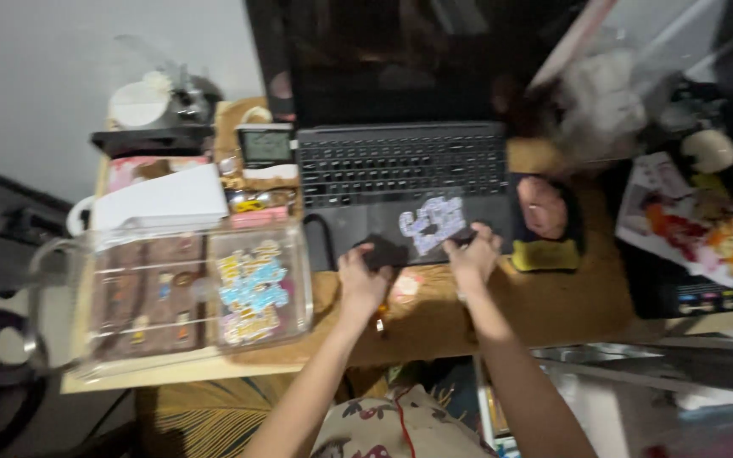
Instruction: The person is sorting various stickers and placing them into individual plastic sleeves at a desk.
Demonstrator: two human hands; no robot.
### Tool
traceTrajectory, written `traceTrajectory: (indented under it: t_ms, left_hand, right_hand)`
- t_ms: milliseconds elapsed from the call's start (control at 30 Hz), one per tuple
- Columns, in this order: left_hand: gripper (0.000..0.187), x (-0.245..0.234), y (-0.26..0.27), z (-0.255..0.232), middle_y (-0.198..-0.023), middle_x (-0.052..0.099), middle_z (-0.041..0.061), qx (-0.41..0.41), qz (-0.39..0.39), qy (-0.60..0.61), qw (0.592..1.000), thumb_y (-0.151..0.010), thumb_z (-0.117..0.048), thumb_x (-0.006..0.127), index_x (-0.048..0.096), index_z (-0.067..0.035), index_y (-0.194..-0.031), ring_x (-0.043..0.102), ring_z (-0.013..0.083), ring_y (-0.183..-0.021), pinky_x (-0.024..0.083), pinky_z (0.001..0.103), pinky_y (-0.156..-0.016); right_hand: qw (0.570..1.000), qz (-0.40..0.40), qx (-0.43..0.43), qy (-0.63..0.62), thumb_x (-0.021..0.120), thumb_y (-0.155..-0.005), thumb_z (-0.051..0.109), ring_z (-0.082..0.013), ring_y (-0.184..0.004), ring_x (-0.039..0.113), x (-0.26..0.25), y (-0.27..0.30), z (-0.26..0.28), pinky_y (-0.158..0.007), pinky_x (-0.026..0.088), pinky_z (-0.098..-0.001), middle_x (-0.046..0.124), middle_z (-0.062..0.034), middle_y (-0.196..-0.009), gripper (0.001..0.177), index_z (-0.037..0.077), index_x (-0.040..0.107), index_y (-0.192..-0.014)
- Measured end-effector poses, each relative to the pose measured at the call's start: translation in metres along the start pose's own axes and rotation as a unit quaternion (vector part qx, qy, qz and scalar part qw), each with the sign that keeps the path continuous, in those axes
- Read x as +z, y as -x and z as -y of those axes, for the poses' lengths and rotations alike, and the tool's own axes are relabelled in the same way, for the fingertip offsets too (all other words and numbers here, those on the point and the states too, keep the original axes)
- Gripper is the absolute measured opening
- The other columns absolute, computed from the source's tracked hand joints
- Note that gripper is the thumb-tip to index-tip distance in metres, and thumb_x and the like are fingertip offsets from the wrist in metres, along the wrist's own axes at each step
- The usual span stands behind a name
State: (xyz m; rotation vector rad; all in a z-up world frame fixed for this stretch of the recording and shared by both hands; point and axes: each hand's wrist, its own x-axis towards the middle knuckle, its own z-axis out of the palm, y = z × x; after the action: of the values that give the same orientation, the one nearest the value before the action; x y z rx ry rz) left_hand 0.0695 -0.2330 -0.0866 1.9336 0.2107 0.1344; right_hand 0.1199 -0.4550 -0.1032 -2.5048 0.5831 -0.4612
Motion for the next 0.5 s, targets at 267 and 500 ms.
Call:
traceTrajectory:
  t_ms: [267, 500]
  left_hand:
    - [0.037, 0.080, 0.020, 0.038, -0.106, 0.061, 0.017, -0.204, -0.004, 0.227, 0.952, -0.082, 0.002, 0.070, 0.052, -0.002, -0.114, 0.068, 0.0240, -0.085, 0.059, 0.034, -0.069]
    - [0.022, 0.067, 0.018, 0.013, -0.083, 0.068, 0.007, -0.299, 0.060, 0.416, 0.857, -0.092, -0.002, 0.066, 0.057, -0.009, -0.111, 0.059, 0.0160, -0.067, 0.045, 0.028, -0.056]
  right_hand:
    - [0.982, 0.115, 0.024, -0.149, 0.093, -0.067, 0.010, -0.0182, -0.064, 0.072, 0.044, -0.011, -0.069, -0.064, 0.057, -0.0355, 0.074, -0.0083, -0.072, 0.051, 0.004, 0.066, -0.110]
    - [0.863, 0.228, 0.143, -0.426, 0.073, -0.074, -0.011, -0.0158, -0.089, 0.067, -0.003, 0.021, -0.013, -0.072, 0.060, -0.0297, 0.066, -0.0077, -0.108, 0.045, 0.004, 0.064, -0.115]
